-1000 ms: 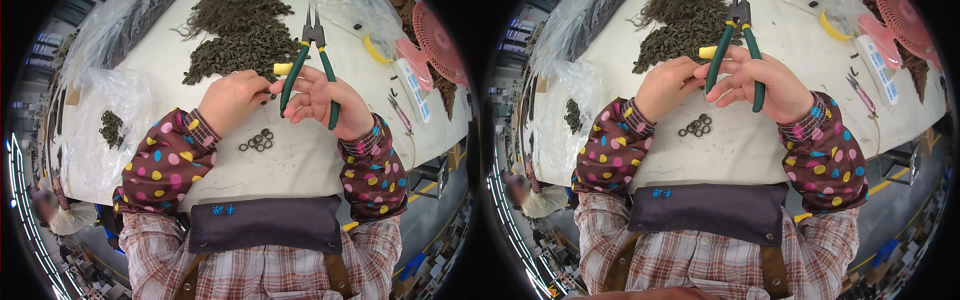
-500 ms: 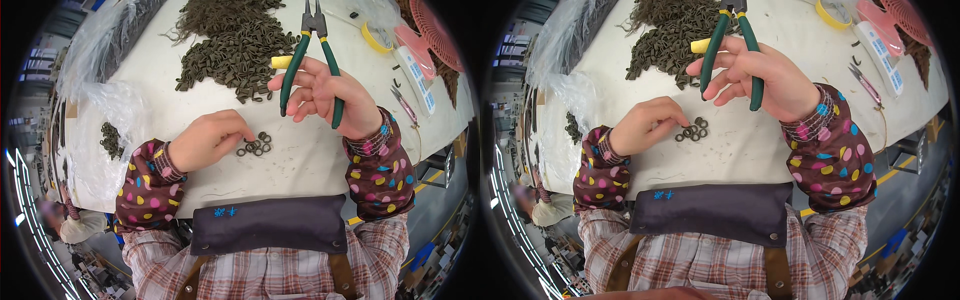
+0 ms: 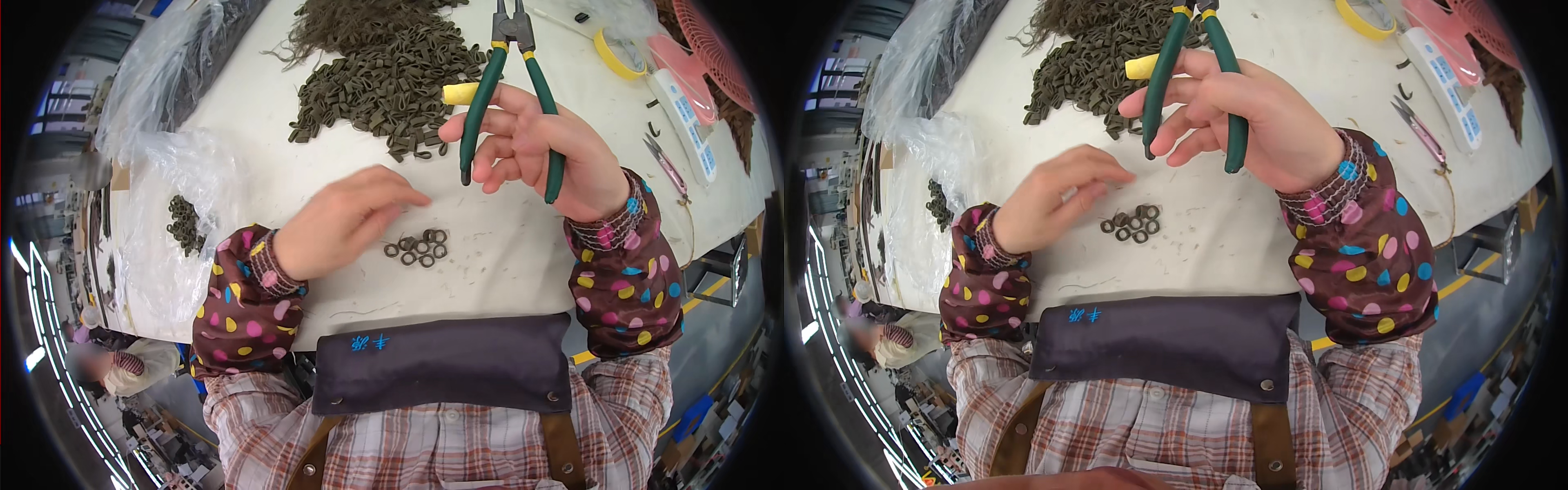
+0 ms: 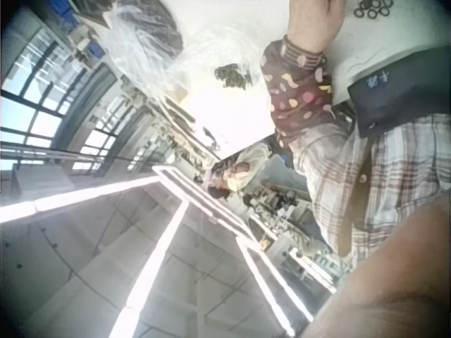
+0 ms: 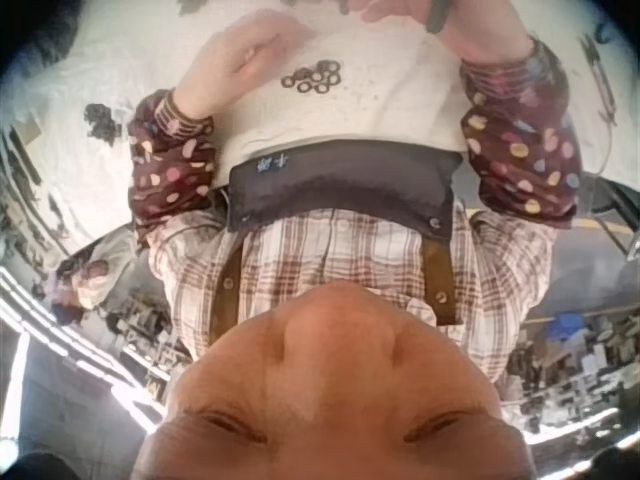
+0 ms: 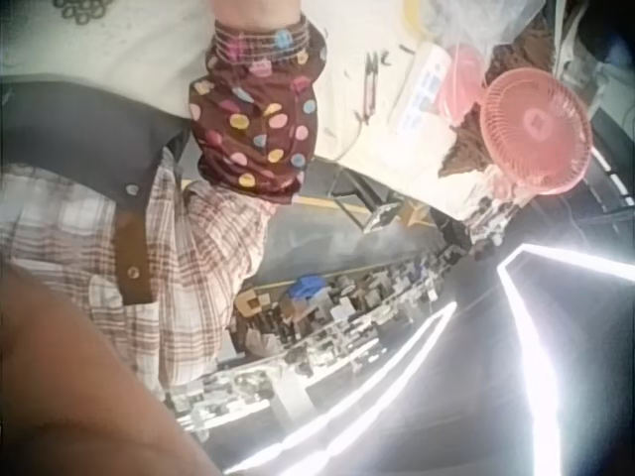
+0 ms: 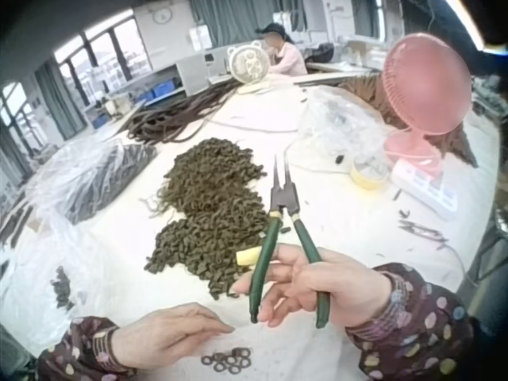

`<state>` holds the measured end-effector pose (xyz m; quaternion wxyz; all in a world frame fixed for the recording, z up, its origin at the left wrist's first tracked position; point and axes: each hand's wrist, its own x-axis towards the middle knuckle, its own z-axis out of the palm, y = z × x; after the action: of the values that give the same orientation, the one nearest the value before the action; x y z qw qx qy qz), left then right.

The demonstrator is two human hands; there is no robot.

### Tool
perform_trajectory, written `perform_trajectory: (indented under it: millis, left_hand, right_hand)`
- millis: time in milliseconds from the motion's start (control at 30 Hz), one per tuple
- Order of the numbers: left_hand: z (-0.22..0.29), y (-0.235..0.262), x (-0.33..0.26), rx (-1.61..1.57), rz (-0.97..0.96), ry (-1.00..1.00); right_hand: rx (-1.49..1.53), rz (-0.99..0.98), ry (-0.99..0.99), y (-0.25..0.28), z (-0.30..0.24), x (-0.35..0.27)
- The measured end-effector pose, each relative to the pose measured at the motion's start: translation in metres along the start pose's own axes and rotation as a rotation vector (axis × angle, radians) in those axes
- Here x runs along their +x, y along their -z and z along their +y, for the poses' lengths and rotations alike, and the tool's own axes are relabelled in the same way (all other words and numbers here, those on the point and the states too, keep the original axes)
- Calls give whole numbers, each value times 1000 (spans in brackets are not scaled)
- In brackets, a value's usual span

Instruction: The person assembles small metal rings into a chain or mesh pattern using needle-nose pliers.

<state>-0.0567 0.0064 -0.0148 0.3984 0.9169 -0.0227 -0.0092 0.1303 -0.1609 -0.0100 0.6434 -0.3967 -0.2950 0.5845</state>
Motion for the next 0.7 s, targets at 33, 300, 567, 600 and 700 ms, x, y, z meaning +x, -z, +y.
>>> perform_trajectory:
  millis: [33,300,567,600,700]
  left_hand:
    - [0,8,-2,2,24,107]
    - [-2,-1,5,165,135,164]
    - [-21,-18,43,487,309,74]
    - [-26,-24,40,500,336,73]
    - [-24,-37,44,448,376,2]
  right_hand:
    - [-57,7,-1,-2,-2,-1]
    - [-52,-3,-18,4,-3,-3]
    - [8,-8,-34,3,1,8]
    - [-4,45,-42,0,3,6]
    - [-52,119,-42,1,2,-7]
